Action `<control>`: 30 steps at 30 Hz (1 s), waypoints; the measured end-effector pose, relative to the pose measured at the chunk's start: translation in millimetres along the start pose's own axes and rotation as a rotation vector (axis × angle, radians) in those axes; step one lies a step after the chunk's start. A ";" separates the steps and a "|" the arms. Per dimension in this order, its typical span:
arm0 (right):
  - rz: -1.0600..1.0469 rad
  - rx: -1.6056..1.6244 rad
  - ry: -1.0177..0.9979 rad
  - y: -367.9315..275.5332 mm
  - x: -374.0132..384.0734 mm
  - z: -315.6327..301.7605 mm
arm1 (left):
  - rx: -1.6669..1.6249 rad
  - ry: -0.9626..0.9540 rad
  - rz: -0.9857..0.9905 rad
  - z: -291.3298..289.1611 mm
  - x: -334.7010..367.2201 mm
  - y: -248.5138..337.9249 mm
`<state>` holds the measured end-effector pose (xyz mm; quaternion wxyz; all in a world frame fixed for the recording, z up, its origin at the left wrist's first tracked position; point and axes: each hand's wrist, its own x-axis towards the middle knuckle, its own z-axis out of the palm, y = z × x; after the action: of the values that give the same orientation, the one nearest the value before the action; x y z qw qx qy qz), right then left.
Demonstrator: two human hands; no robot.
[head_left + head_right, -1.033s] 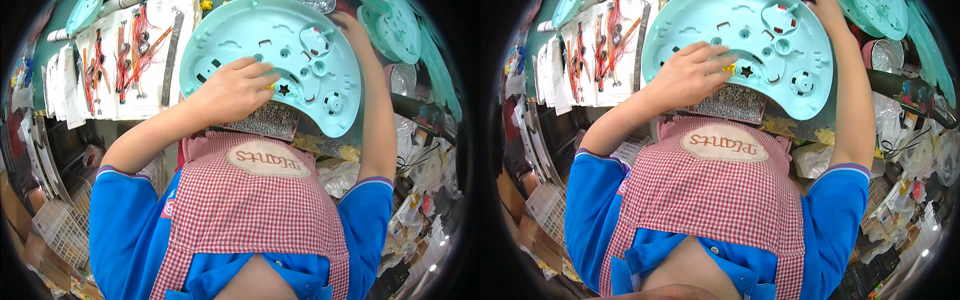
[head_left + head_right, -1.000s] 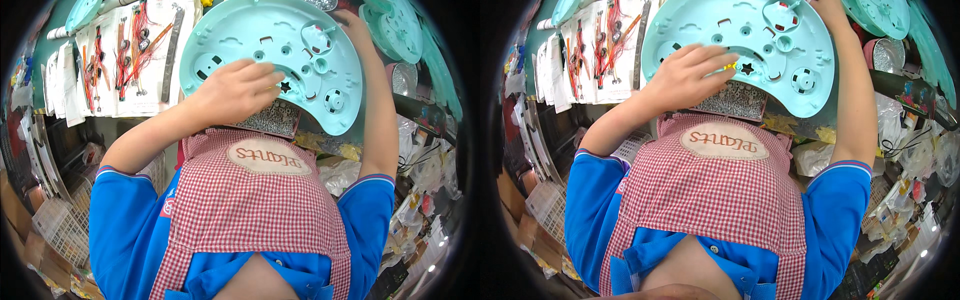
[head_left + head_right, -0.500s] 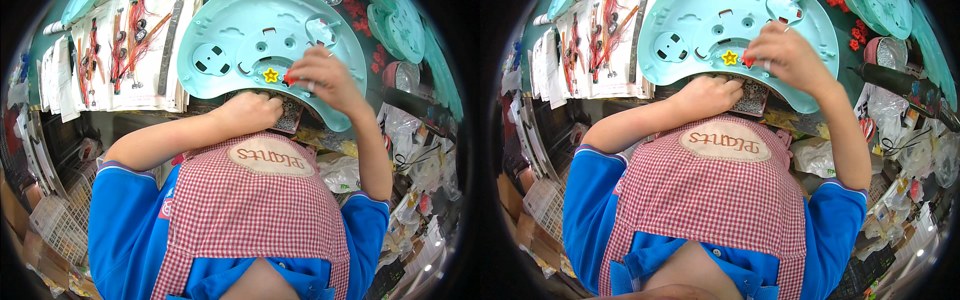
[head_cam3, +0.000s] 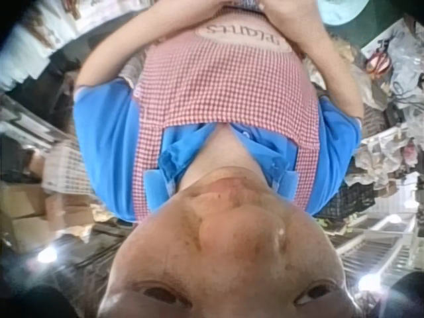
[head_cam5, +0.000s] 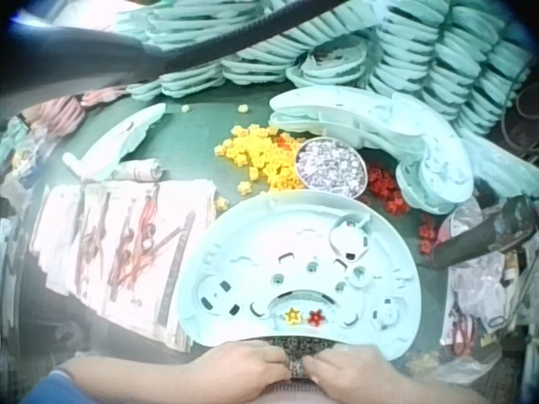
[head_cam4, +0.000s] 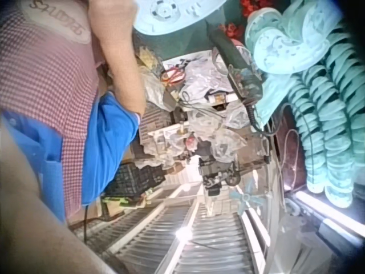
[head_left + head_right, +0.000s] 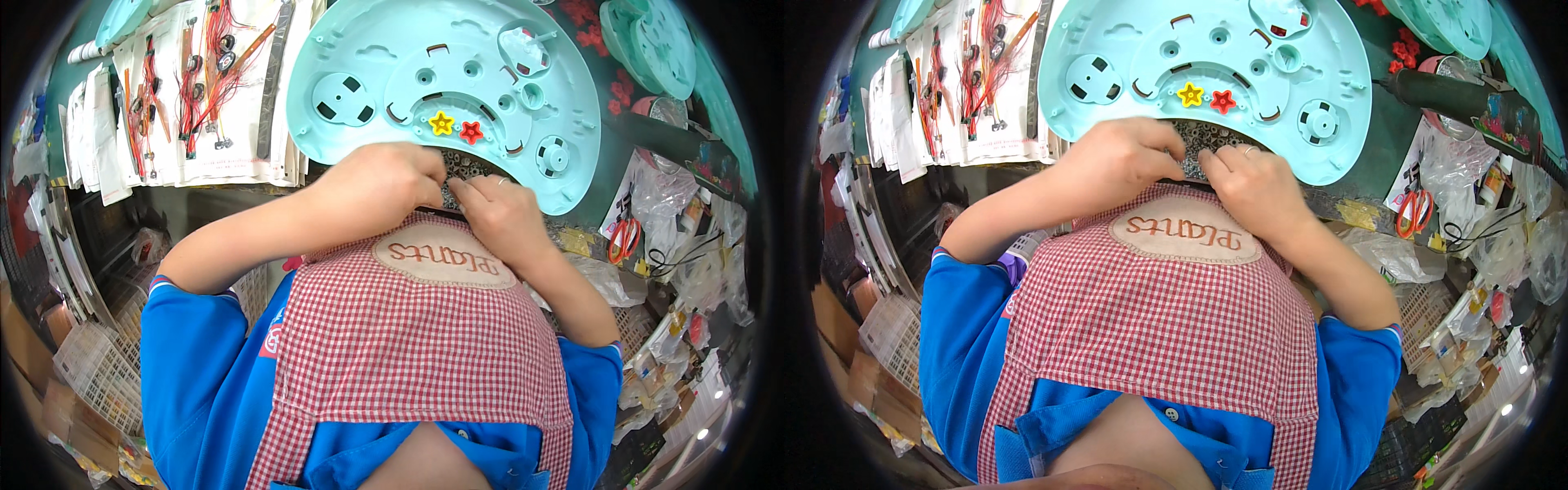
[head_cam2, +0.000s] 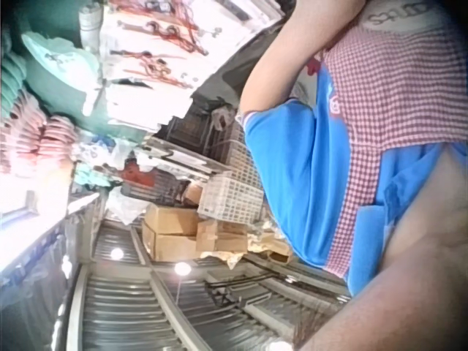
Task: The person assembles teal plastic housings by inserting small star-shaped pieces and wiring components. They use a hot glue gun to secure parts and a rotary tool to drill or modify the plastic. The person also handles white packaging materials and organizes components on the workbench.
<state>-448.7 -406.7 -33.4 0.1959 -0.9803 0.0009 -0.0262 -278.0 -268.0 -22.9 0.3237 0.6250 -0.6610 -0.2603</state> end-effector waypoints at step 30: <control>-0.009 0.204 0.202 22.3 48.7 -44.0 | 0.365 0.096 -0.006 -7.9 59.4 -48.9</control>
<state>-402.1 -444.7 1.0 0.2935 -0.9476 0.0135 -0.1256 -240.5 -330.7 -48.3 0.2353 0.6870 -0.6791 -0.1071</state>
